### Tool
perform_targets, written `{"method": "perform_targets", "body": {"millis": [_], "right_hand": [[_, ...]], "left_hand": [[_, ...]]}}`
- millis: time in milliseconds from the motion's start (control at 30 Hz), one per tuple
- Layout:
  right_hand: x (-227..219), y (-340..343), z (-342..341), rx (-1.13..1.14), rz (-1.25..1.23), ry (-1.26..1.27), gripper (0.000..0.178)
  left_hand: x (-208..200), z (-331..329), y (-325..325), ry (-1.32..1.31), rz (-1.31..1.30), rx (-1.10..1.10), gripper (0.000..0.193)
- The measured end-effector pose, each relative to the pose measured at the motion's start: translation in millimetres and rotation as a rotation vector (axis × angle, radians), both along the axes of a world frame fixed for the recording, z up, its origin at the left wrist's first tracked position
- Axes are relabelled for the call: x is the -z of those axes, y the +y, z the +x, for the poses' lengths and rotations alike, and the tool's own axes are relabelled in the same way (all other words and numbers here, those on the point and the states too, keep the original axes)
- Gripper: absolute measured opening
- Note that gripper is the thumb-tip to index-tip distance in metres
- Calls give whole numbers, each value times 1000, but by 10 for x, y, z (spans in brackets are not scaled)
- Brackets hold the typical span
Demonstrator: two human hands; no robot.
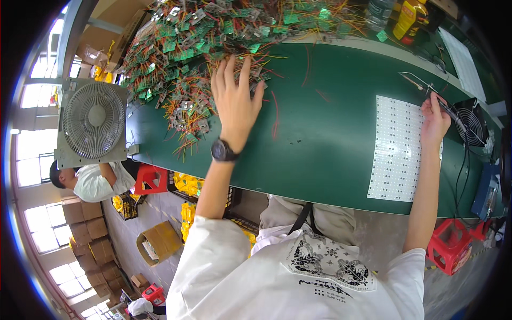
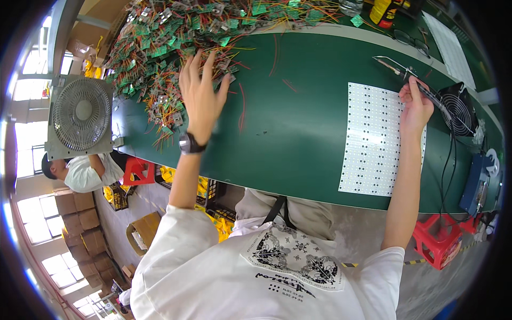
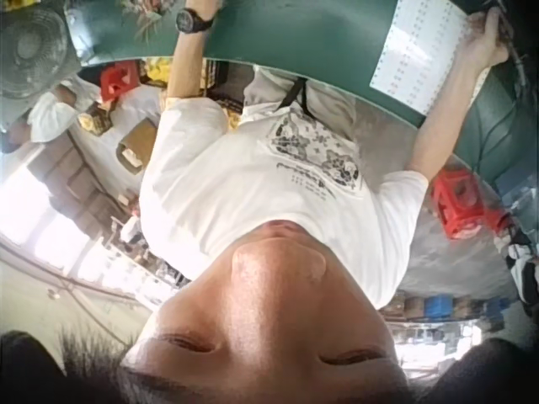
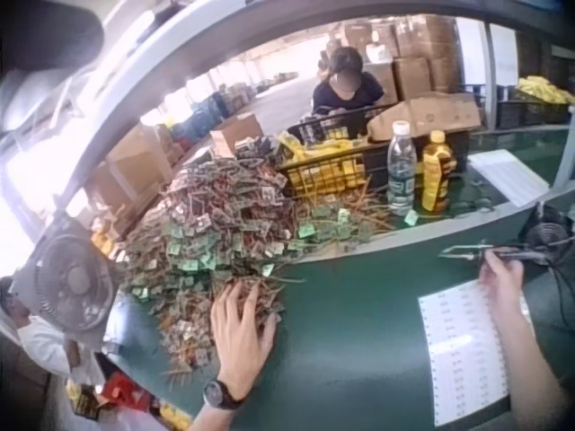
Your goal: The person solders wires from small circuit boards onto an LED panel using a soldering tool, sets the completed assembly onto a pile, and then places a new LED panel on the table to solder more circuit board wires onto it.
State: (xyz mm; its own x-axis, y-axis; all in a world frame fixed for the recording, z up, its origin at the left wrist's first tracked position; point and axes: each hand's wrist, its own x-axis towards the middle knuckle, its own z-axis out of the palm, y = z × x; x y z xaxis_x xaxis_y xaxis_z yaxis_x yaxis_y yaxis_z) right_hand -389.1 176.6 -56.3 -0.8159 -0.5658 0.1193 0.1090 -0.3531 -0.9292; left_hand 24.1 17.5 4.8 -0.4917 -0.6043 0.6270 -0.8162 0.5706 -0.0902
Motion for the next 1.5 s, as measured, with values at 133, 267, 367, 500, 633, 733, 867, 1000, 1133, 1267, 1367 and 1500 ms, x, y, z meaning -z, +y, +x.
{"method": "perform_targets", "body": {"millis": [133, 267, 367, 500, 633, 733, 867, 1000, 1133, 1267, 1367, 1500], "right_hand": [[-31, 4, 23, 5, 23, -10, 15], [-43, 4, 51, 1, 14, -18, 15], [-69, 12, 83, -10, -1, -39, 17], [-78, 26, 75, 4, 15, -58, 16], [-84, 23, 77, -9, 8, -62, 16], [-104, 34, 57, 7, 11, -43, 17], [-85, 41, 66, 4, 18, -19, 18], [-116, 39, 87, -27, 6, -27, 20], [-84, 88, 43, -20, 19, -44, 22], [-85, 94, 35, -30, 38, -22, 24], [-144, 115, 71, -64, 64, -3, 22], [-157, 102, 81, -65, 73, 15, 22]], "left_hand": [[-78, -168, 683, -50, 352, -224, 33], [181, -90, 813, 124, 632, -120, 24], [178, -57, 836, 181, 679, -29, 19], [126, 6, 903, 144, 763, -55, 16], [137, 27, 892, 149, 766, -6, 16], [146, -12, 819, 121, 755, 0, 16], [-61, -388, 301, 242, 633, 183, 19], [-554, -973, -622, 364, 418, 307, 26], [-597, -1232, -694, 212, 128, 136, 38], [-331, -1172, -143, -33, 504, -85, 36], [-8, -1058, -20, 8, 773, -27, 28], [168, -948, -28, 86, 772, 38, 20]]}}
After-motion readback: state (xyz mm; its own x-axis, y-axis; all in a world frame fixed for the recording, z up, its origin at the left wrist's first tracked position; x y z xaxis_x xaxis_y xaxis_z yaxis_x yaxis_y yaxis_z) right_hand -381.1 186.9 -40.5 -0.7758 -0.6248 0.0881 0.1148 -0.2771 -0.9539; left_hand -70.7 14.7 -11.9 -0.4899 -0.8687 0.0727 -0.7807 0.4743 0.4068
